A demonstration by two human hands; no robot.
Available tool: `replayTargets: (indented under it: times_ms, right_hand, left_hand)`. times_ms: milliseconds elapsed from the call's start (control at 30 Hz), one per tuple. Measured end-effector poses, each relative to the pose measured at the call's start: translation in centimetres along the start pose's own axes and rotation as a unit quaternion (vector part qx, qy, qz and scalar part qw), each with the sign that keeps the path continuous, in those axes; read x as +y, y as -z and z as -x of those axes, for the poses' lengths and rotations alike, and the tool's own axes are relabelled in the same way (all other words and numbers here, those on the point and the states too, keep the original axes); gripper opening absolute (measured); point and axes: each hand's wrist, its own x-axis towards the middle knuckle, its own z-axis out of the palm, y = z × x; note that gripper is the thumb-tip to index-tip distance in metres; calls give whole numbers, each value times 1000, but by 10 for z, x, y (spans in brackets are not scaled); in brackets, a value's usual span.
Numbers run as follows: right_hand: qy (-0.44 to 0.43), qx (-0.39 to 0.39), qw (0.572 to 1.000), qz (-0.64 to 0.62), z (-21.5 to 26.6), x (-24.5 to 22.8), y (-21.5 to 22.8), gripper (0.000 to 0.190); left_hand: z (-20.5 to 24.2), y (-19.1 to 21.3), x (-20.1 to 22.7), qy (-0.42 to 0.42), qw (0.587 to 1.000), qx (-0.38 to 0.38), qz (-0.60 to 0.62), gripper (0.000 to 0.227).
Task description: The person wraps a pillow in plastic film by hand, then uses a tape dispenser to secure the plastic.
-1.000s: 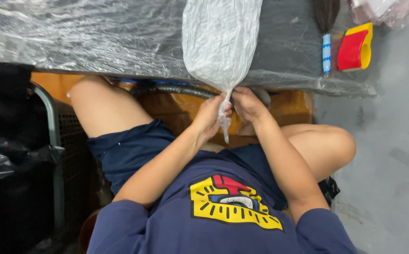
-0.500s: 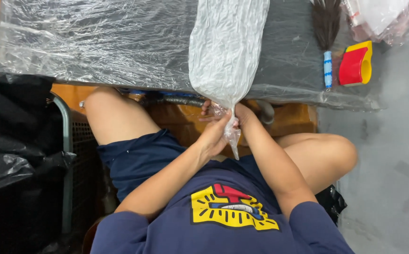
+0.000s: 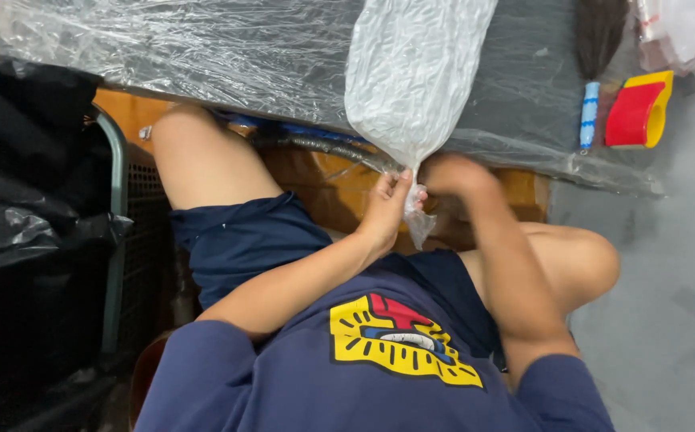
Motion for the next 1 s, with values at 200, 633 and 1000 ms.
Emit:
replayTargets:
  times_ms: [200,633,1000]
  right_hand:
    - [101,126,987,13,83,-69,40,33]
    - [262,398,835,274,-30,-92,-93,10]
    - [327,465,788,-236,78,-22,-66,21]
  left_hand:
    - [-7,14,-11,-75,996,-21,-47,24]
    - [-8,32,11,-164,972,-55,-161,20]
    - [-23,39,-17,-198,949,-80,-231,29]
